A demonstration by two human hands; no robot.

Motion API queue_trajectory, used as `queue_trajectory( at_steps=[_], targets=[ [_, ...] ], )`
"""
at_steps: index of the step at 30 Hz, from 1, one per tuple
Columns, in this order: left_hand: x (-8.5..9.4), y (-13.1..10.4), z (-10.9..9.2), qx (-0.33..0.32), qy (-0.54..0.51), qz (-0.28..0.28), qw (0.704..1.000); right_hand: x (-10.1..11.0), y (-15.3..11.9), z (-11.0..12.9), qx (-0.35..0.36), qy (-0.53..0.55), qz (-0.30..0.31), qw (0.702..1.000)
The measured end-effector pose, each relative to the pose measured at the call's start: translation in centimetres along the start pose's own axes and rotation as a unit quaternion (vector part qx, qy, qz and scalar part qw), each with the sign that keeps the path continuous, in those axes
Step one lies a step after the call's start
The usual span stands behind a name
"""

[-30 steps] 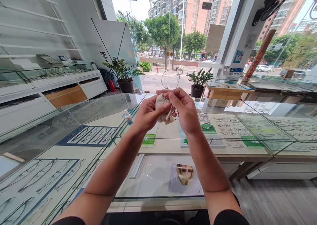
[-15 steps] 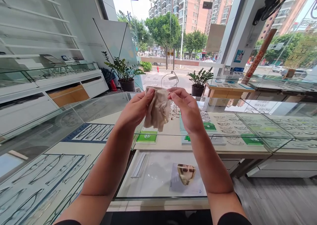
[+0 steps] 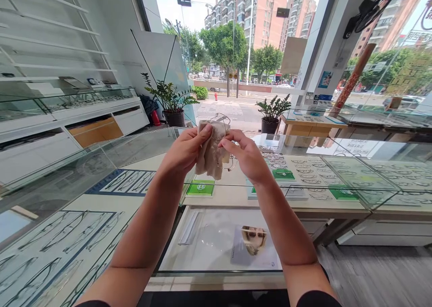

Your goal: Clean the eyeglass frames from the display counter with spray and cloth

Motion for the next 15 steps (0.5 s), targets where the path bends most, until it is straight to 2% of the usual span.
queue_trajectory(
  at_steps=[10, 15],
  targets=[
    [-0.6, -0.3, -0.6, 0.014, 0.002, 0.029, 0.999, -0.7, 0.1, -1.4, -0.064, 0.099, 0.028, 0.993],
    [-1.0, -0.4, -1.4, -0.056, 0.025, -0.012, 0.998, -1.6, 0.0, -1.2, -0.063, 0.135, 0.044, 0.988]
  ],
)
Point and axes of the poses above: each hand's wrist, its own y-axis towards the middle knuckle, its own x-axis out of the back of the hand, z = x × y, the point moved 9 cm from there along y, towards the middle knuckle, and after that the axes turned 15 degrees about -y, right-handed, at the moved point
